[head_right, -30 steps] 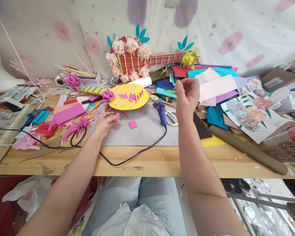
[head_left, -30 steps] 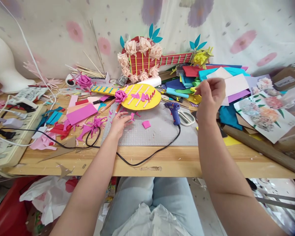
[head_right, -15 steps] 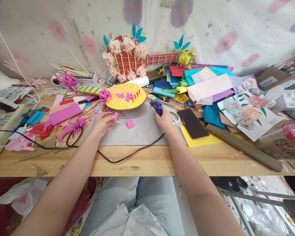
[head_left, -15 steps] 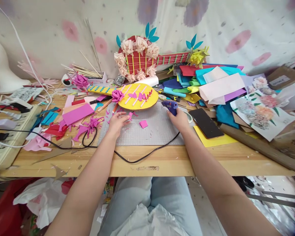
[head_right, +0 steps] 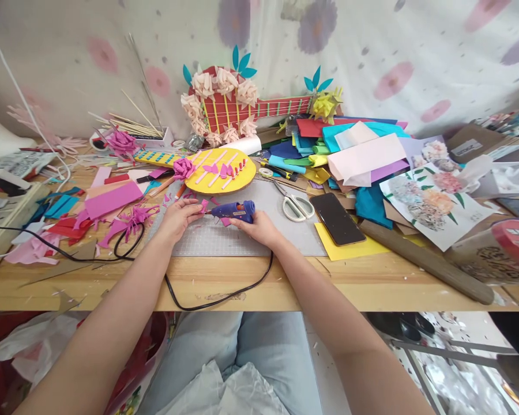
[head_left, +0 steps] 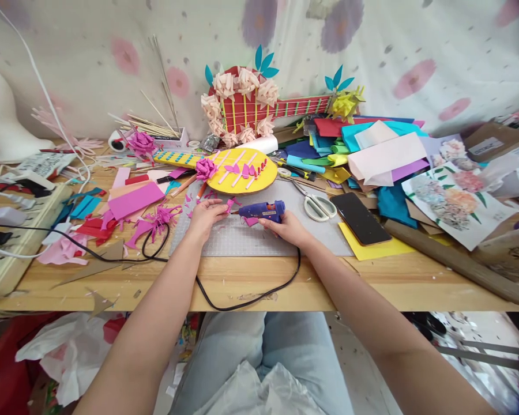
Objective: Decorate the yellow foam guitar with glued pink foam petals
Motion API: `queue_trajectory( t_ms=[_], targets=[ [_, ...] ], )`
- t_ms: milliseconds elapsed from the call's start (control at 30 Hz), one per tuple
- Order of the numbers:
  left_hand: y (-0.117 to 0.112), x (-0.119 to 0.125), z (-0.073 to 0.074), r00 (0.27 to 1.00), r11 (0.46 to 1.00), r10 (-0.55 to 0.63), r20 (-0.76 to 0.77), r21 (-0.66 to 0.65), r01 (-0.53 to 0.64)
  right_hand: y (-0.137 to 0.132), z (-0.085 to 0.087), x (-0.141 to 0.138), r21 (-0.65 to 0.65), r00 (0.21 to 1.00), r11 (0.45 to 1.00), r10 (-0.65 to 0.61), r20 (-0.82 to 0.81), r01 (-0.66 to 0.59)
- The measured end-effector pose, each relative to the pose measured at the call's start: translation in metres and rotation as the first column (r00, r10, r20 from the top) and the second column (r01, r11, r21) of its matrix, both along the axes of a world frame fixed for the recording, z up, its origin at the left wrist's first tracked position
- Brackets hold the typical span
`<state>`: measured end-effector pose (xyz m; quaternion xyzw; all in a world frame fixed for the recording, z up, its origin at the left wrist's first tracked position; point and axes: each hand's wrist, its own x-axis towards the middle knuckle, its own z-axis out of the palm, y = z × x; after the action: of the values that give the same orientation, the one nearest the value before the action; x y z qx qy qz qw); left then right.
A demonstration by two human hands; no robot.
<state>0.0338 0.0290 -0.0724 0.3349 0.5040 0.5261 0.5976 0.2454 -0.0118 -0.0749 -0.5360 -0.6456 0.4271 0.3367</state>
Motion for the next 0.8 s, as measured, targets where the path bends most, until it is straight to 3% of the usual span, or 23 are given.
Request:
queue_trajectory(
  t_ms=[267, 800],
  targets=[
    [0.0010, 0.0013, -0.0011, 0.999, 1.000, -0.001, -0.032, 0.006, 0.001, 0.0017, -0.0052, -0.0022, 0.125, 0.994, 0.991, -0.058, 0.088, 0.047],
    [0.0005, 0.0017, -0.0002, 0.999, 1.000, -0.009, -0.036, 0.015, 0.010, 0.0006, -0.0008, -0.0050, 0.139, 0.996, 0.990, -0.038, 0.082, 0.027]
  ],
)
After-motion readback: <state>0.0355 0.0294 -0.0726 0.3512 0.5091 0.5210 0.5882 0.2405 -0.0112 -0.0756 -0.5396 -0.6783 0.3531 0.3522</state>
